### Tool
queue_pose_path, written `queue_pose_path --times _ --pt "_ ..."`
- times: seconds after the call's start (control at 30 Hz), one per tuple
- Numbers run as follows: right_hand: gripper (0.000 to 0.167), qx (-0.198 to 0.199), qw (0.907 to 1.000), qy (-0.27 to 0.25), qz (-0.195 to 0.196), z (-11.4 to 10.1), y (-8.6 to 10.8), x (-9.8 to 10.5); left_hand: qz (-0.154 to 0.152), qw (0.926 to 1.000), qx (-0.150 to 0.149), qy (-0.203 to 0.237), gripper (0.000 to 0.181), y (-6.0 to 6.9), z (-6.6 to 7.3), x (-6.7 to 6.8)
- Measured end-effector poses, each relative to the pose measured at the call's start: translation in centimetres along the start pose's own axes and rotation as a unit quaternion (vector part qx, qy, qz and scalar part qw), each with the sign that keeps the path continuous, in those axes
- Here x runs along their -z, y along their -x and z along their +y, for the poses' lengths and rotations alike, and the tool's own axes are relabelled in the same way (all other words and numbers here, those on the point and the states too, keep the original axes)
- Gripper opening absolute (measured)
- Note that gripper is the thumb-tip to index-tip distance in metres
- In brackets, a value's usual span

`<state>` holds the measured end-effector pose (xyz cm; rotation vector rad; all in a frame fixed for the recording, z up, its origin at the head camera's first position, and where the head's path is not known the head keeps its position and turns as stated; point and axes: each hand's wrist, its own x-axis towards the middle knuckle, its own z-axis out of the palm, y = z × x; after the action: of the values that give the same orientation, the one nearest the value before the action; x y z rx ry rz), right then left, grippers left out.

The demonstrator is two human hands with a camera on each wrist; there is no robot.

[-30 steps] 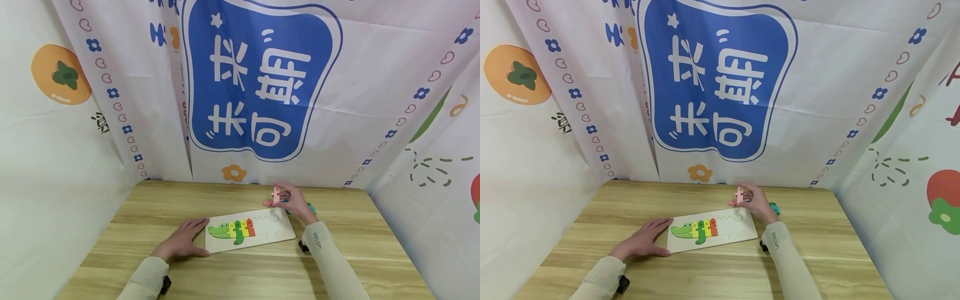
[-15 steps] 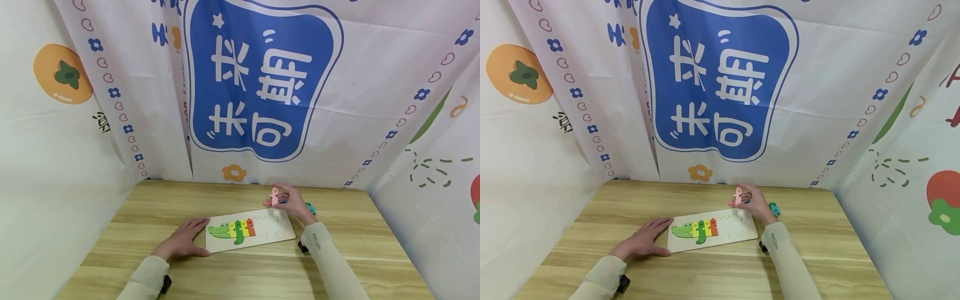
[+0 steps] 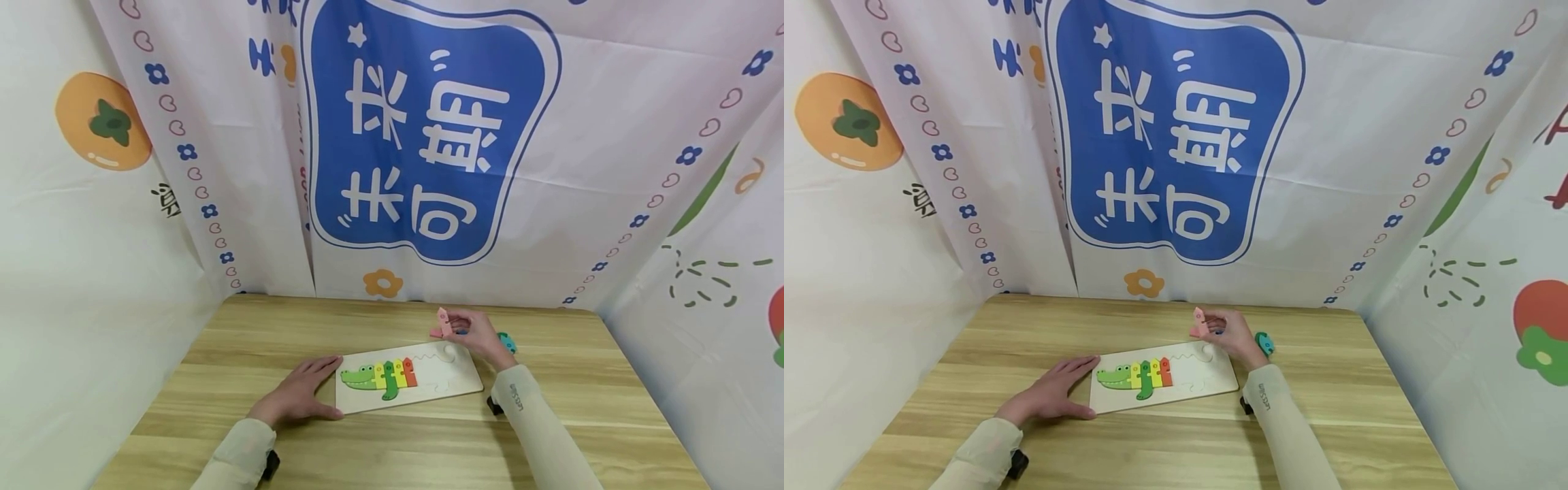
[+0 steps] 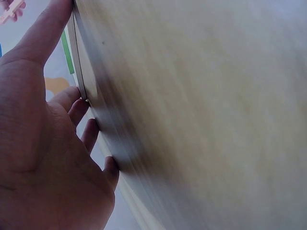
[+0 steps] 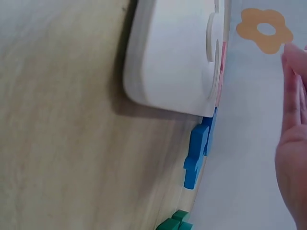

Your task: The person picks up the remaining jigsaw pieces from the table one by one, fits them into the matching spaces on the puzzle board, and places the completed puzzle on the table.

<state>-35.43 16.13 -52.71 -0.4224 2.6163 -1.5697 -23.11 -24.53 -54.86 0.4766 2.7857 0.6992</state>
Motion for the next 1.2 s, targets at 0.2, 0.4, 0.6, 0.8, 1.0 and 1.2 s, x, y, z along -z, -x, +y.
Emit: queue_pose_path --times 0.2,0.4,0.6,0.8,1.0,1.2 --pt "0.074 -0.011 0.9996 -0.015 -0.02 0.04 0.06 0.12 -0.001 1.0 -0.002 -0.006 0.113 0.06 -0.02 -0.01" --pt "0.076 -0.012 0.9964 -0.06 -0.059 0.46 0.0 0.39 -0.002 1.0 0.002 -0.002 0.113 0.1 -0.03 -0.01" --pt "0.066 -0.011 0.9903 -0.113 -0.08 0.75 -0.07 0.46 -0.001 1.0 0.004 -0.006 0.113 0.08 -0.04 0.0" --pt "0.044 -0.007 0.9885 -0.125 -0.085 0.69 -0.09 0.37 -0.003 1.0 0.006 -0.004 0.113 0.09 0.02 0.08" --pt "0.031 -0.043 0.9873 -0.134 -0.075 0.35 0.06 0.08 -0.001 1.0 0.004 -0.007 0.113 0.08 0.01 -0.01" --pt "0.022 -0.042 0.9916 -0.113 -0.048 0.3 0.3 -0.2 0.008 0.9999 -0.007 -0.011 0.114 0.12 -0.11 -0.06"
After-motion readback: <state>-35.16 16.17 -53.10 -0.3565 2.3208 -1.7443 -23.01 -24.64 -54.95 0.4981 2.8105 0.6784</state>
